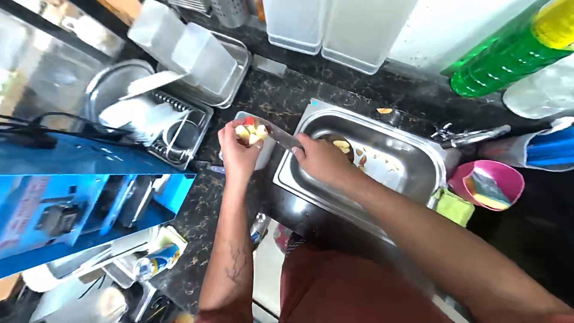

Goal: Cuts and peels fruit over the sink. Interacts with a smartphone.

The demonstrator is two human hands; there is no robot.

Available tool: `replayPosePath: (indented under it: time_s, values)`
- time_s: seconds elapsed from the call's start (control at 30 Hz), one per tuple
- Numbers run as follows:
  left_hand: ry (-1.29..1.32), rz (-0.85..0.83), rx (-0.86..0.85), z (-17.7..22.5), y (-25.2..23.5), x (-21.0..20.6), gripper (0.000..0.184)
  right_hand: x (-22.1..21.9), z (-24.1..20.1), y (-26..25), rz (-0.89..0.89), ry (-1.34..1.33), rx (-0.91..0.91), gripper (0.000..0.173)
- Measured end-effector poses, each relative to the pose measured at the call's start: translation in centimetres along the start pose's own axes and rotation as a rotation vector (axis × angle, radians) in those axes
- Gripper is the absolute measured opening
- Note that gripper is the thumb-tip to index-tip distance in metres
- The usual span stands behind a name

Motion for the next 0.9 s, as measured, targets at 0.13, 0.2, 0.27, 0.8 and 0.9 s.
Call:
replayPosePath:
  time_s: [0.13, 0.2, 0.27, 0.8, 0.9]
  values:
    - [-0.246, -0.035, 0.037, -1.5, -0.5, 2.0, 0.047, 0.9, 0.2, 0.9, 0.073, 0.051, -0.020, 0.034]
    - [-0.239, -0.017, -0.024, -0.2, 0.4, 1.7, 0.036, 1.0, 3.7, 2.6, 0.055, -0.095, -0.045, 0.033]
    - [-0.125, -0.048, -0.163, 1.6, 1.1, -1.1, 0.033, -0.3, 9.0, 4.9, 0.085, -0.181, -0.097, 0.036]
    - [-0.585, -0.912, -0.135, 1.4, -2.9, -35.8, 0.073, -13.1, 22.9, 25.1, 0.367, -0.865, -0.714, 0.042]
    - [-0.334, -1.035, -0.007, 0.7, -2.6, -35.3, 0.071, -12.5, 22.0, 24.7, 0.427, -1.141, -0.656, 0.034]
Point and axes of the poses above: each hand's wrist, its own y-axis away from the middle knuckle, its own x-axis out of the back of the hand, z = x × y, the point moved 2 cm from there along -y, towards the middle knuckle, and after that the axes turned 5 degrees about -z, right-handed, at the moved point
